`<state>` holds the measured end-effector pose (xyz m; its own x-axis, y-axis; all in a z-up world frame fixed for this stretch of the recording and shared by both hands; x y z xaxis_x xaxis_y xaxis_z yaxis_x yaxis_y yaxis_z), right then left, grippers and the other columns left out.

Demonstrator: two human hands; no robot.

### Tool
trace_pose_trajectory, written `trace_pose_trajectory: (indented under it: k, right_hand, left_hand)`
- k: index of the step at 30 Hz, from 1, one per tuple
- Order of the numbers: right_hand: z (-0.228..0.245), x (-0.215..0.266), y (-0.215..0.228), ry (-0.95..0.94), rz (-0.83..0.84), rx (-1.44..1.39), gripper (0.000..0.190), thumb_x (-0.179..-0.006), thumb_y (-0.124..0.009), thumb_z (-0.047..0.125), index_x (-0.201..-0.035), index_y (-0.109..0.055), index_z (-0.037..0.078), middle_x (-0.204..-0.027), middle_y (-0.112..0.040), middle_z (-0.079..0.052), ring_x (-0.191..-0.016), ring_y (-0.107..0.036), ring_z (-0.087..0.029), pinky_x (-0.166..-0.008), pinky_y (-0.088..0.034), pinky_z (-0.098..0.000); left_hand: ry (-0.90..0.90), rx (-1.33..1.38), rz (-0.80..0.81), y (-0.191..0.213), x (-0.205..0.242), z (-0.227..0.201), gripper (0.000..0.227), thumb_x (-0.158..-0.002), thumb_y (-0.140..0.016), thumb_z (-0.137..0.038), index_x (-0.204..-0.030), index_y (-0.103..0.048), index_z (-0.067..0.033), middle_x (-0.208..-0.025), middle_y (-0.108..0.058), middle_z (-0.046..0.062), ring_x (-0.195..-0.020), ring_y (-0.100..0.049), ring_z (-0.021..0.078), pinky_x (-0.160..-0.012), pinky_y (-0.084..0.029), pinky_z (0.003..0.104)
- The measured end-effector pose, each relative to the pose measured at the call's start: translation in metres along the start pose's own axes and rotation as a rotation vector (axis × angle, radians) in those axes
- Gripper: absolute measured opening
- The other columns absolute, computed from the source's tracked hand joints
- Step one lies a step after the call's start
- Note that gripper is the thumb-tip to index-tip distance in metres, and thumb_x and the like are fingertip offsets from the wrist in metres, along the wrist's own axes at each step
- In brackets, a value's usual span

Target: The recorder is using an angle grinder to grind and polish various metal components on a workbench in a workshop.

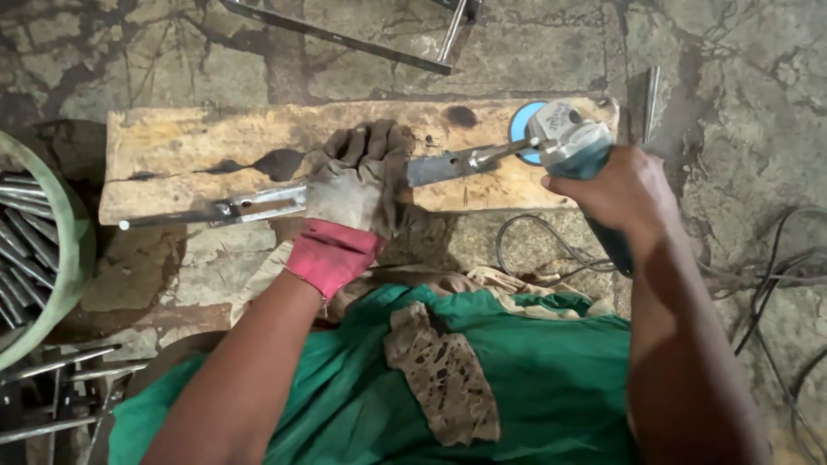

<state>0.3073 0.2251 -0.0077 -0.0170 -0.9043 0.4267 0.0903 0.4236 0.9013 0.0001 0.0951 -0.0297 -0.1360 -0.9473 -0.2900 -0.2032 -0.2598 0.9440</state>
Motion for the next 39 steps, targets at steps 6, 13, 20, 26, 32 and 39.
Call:
trace_pose_trajectory:
  k: [6, 13, 20, 26, 32, 39]
  right_hand:
    - [0.035, 0.000, -0.012, 0.024, 0.039, 0.059, 0.078, -0.071, -0.081, 0.066, -0.105, -0.074, -0.004, -0.094, -0.077, -0.024, -0.082, -0.075, -0.035, -0.074, -0.060, -0.0469]
    - [0.024, 0.010, -0.012, 0.061, 0.035, 0.106, 0.077, -0.068, -0.083, 0.063, -0.104, -0.075, -0.005, -0.096, -0.075, -0.027, -0.086, -0.075, -0.037, -0.081, -0.059, -0.0487]
    - [0.025, 0.040, -0.026, 0.076, 0.193, 0.173, 0.070, -0.063, -0.083, 0.057, -0.105, -0.079, 0.002, -0.097, -0.077, -0.024, -0.090, -0.075, -0.036, -0.085, -0.057, -0.0478]
    - [0.058, 0.043, -0.047, 0.135, 0.208, 0.139, 0.073, -0.063, -0.085, 0.061, -0.098, -0.076, -0.003, -0.093, -0.076, -0.024, -0.089, -0.075, -0.037, -0.084, -0.056, -0.0480]
    - [0.040, 0.042, -0.047, 0.065, 0.254, 0.140, 0.066, -0.064, -0.085, 0.055, -0.100, -0.078, 0.000, -0.089, -0.076, -0.023, -0.086, -0.075, -0.037, -0.082, -0.056, -0.0483]
    - [0.032, 0.047, -0.012, 0.063, 0.105, 0.066, 0.061, -0.066, -0.086, 0.048, -0.107, -0.078, 0.004, -0.097, -0.077, -0.023, -0.089, -0.074, -0.040, -0.081, -0.055, -0.0504]
  left_hand:
    - [0.034, 0.104, -0.003, 0.009, -0.002, 0.003, 0.063, -0.090, -0.053, -0.039, -0.145, -0.054, -0.0097, -0.156, -0.049, 0.016, -0.140, -0.048, 0.0357, -0.120, -0.032, 0.050]
    - [0.063, 0.084, 0.039, 0.008, -0.006, 0.004, 0.053, -0.098, -0.050, -0.034, -0.144, -0.052, -0.0070, -0.154, -0.052, 0.017, -0.136, -0.051, 0.0359, -0.118, -0.035, 0.050]
    - [0.071, 0.082, 0.036, 0.014, -0.006, 0.003, 0.058, -0.094, -0.048, -0.030, -0.145, -0.049, -0.0040, -0.150, -0.053, 0.017, -0.129, -0.054, 0.0355, -0.114, -0.036, 0.049]
    - [-0.463, -0.577, 0.545, -0.224, 0.146, 0.001, 0.035, -0.112, -0.037, -0.016, -0.101, -0.065, 0.0017, -0.090, -0.077, 0.024, -0.079, -0.073, 0.0309, -0.081, -0.059, 0.041]
    - [-0.231, -0.648, 0.000, -0.122, 0.112, -0.013, 0.021, -0.094, -0.048, -0.009, -0.081, -0.060, 0.0031, -0.078, -0.063, 0.037, -0.061, -0.067, 0.0379, -0.048, -0.055, 0.047]
    - [-0.274, -0.524, 0.195, -0.148, 0.107, -0.009, 0.027, -0.086, -0.041, -0.009, -0.067, -0.058, 0.0002, -0.070, -0.064, 0.039, -0.056, -0.066, 0.0392, -0.045, -0.055, 0.046]
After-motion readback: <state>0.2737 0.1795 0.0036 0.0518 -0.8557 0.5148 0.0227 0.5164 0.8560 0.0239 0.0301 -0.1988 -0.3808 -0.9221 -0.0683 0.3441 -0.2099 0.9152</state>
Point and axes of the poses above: each hand's wrist, its own x-axis away from the middle knuckle, its own y-axis out of the back of the hand, z = x × y, the point moved 10 cm from there along -x, towards the middle knuckle
